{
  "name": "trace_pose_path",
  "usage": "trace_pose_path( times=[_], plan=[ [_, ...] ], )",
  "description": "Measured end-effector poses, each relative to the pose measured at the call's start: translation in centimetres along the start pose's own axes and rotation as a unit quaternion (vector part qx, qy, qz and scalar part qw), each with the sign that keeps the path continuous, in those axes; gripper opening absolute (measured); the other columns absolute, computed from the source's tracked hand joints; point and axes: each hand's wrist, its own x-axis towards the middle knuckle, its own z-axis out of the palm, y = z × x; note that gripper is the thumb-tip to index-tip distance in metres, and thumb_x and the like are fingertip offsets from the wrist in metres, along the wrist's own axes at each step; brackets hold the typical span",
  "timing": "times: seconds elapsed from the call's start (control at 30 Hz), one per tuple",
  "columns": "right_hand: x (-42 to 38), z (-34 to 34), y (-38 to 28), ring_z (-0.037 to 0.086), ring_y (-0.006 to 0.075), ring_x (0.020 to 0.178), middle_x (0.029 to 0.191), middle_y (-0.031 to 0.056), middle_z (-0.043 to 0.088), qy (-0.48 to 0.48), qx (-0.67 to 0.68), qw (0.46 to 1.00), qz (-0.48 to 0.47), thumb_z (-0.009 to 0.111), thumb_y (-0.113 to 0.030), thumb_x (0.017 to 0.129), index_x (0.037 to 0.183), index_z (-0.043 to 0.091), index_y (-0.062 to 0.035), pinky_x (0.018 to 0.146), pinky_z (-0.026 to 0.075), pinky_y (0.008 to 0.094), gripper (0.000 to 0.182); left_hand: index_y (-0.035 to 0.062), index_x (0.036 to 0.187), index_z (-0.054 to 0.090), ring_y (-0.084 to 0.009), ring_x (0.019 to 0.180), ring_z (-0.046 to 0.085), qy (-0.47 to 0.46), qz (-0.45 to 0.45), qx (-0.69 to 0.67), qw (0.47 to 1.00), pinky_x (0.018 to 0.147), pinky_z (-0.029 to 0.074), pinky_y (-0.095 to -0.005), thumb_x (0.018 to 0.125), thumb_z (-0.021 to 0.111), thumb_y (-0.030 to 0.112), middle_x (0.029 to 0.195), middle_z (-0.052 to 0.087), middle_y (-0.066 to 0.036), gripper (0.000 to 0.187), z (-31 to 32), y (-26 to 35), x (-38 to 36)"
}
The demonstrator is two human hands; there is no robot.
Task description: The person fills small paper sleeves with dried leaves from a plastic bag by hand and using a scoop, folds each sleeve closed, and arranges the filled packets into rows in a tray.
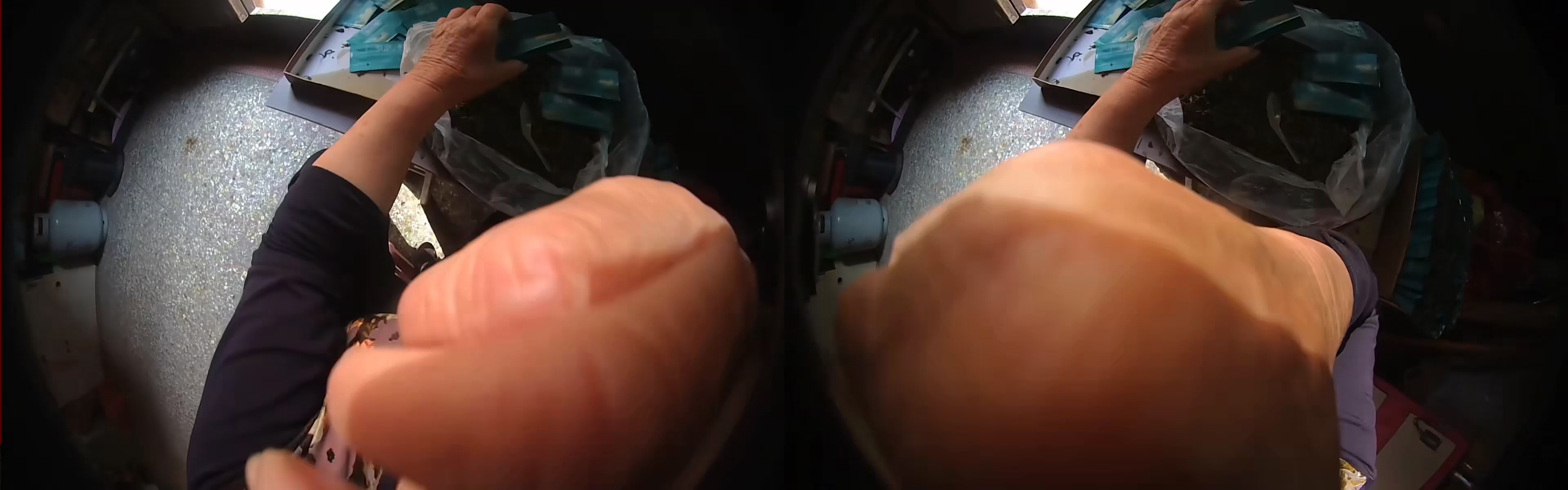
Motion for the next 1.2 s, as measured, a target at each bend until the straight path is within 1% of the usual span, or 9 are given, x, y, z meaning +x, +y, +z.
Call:
trace_pose_path(
  times=[0.07,0.13,0.17,0.5,0.6,0.87,1.13,1.17,1.2],
  plan=[
    [0.6,0.6,0.8,0.060,0.0224,0.057,0.075,0.0163,0.064,-0.012,0.021,1.000,-0.020,0.062,-0.008,0.074,0.079,0.065,0.0032,0.050,0.049,0.0298,0.012,0.0062,0.111,0.054,-0.0340,0.100,0.056,0.094,0.086,0.051,0.991,0.088,0.044,-0.0435,0.067,0.077,0.031,0.101,0.061,-0.016,0.056,1.8,-2.4,0.3],
    [1.5,0.3,1.9,0.060,0.0222,0.057,0.074,0.0159,0.063,-0.024,0.023,0.998,-0.046,0.062,-0.008,0.073,0.078,0.065,0.0028,0.051,0.049,0.0298,0.012,0.0057,0.111,0.054,-0.0338,0.100,0.056,0.112,0.085,0.047,0.989,0.089,0.043,-0.0427,0.067,0.077,0.030,0.102,0.061,-0.016,0.055,2.0,-2.9,0.5],
    [2.1,0.3,2.3,0.060,0.0221,0.057,0.074,0.0157,0.063,-0.026,0.026,0.997,-0.060,0.062,-0.009,0.073,0.078,0.065,0.0026,0.051,0.049,0.0299,0.012,0.0085,0.113,0.055,-0.0327,0.102,0.057,0.106,0.065,0.057,0.991,0.088,0.046,-0.0416,0.066,0.077,0.031,0.105,0.061,-0.014,0.057,1.7,-2.5,0.7],
    [2.8,2.6,3.0,0.060,0.0208,0.057,0.069,0.0139,0.062,-0.004,0.103,0.991,-0.091,0.063,-0.011,0.069,0.075,0.065,0.0006,0.051,0.049,0.0301,0.013,0.0045,0.110,0.056,-0.0350,0.099,0.056,0.090,0.086,0.040,0.991,0.088,0.044,-0.0422,0.066,0.077,0.029,0.102,0.061,-0.016,0.055,1.5,-3.1,0.8],
    [2.7,2.7,2.7,0.060,0.0205,0.056,0.067,0.0134,0.062,0.006,0.122,0.988,-0.094,0.063,-0.011,0.068,0.074,0.064,0.0001,0.051,0.049,0.0301,0.013,0.0054,0.112,0.055,-0.0346,0.102,0.056,0.080,0.056,0.049,0.994,0.090,0.043,-0.0416,0.066,0.077,0.030,0.104,0.062,-0.016,0.056,1.3,-2.4,0.7],
    [2.9,2.8,2.4,0.060,0.0195,0.056,0.063,0.0120,0.061,0.020,0.194,0.973,-0.127,0.064,-0.013,0.066,0.071,0.064,-0.0015,0.051,0.048,0.0303,0.013,0.0069,0.114,0.055,-0.0329,0.099,0.058,0.060,0.061,0.068,0.994,0.087,0.046,-0.0425,0.069,0.077,0.030,0.102,0.063,-0.015,0.056,1.4,-2.7,1.0],
    [3.7,4.1,1.6,0.060,0.0185,0.055,0.059,0.0105,0.060,0.034,0.292,0.939,-0.179,0.064,-0.015,0.063,0.069,0.064,-0.0031,0.052,0.048,0.0305,0.013,0.0052,0.115,0.054,-0.0318,0.093,0.062,0.093,0.096,0.077,0.988,0.083,0.048,-0.0388,0.069,0.079,0.029,0.100,0.063,-0.017,0.058,1.5,-3.1,1.1],
    [3.6,3.6,1.2,0.060,0.0185,0.055,0.059,0.0105,0.060,0.029,0.289,0.939,-0.184,0.064,-0.015,0.063,0.069,0.064,-0.0031,0.052,0.048,0.0305,0.013,0.0049,0.116,0.054,-0.0325,0.095,0.061,0.090,0.074,0.069,0.991,0.085,0.048,-0.0397,0.069,0.079,0.028,0.101,0.063,-0.017,0.059,1.3,-2.9,1.1],
    [3.1,2.8,0.2,0.053,0.0156,0.047,0.057,0.0059,0.057,0.125,-0.024,0.985,-0.119,0.063,-0.021,0.069,0.058,0.056,-0.0071,0.046,0.044,0.0306,0.020,0.0058,0.114,0.055,-0.0331,0.097,0.059,0.094,0.070,0.061,0.991,0.086,0.047,-0.0409,0.067,0.078,0.031,0.102,0.063,-0.016,0.058,1.3,-3.1,1.2]
  ],
)
